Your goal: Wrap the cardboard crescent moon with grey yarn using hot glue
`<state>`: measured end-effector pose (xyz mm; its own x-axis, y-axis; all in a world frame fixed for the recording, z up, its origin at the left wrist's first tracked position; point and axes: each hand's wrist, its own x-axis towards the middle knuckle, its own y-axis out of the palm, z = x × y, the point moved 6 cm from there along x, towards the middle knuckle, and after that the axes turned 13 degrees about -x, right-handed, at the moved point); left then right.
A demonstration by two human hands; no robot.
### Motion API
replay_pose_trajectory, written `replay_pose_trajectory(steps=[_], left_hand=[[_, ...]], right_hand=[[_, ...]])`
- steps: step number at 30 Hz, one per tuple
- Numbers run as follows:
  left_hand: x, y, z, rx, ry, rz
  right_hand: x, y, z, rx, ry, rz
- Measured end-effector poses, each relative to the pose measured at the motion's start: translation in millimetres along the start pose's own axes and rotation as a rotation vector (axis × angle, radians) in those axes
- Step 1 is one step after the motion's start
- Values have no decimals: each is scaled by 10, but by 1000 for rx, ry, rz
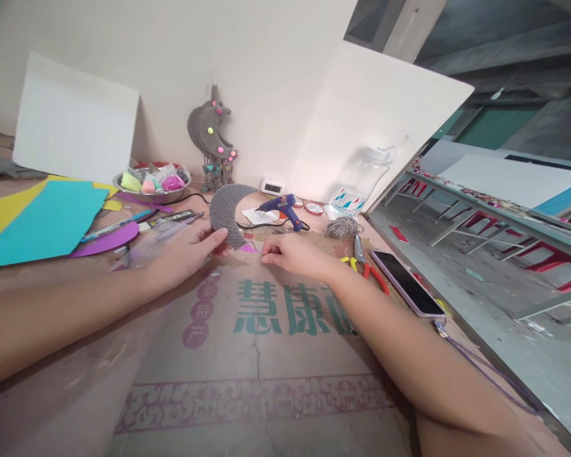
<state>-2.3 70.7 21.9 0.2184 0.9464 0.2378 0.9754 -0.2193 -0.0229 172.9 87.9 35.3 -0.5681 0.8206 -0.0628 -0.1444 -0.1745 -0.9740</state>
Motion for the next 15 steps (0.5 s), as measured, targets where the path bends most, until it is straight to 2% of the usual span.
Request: replay_pose_trajectory(steps=[3,5,8,10,12,15], left_hand=[[4,4,-13,13,-27,-4],[9,10,-17,13,-38,1],[15,8,-13,-7,-39,-4],[16,1,-7,-17,-34,-13],[15,-5,-2,-16,-28,-20],[14,-14,4,-4,-33,-30]], right_hand=[[-99,-222,30,169,-80,52],[-210,-357,91,249,-123,157],[-392,-396,174,213,-182,427],[-438,-382,121,113,-171,494],[-372,-423,-73,-54,-59,350],[-272,-611,-510,-401,276,-68]])
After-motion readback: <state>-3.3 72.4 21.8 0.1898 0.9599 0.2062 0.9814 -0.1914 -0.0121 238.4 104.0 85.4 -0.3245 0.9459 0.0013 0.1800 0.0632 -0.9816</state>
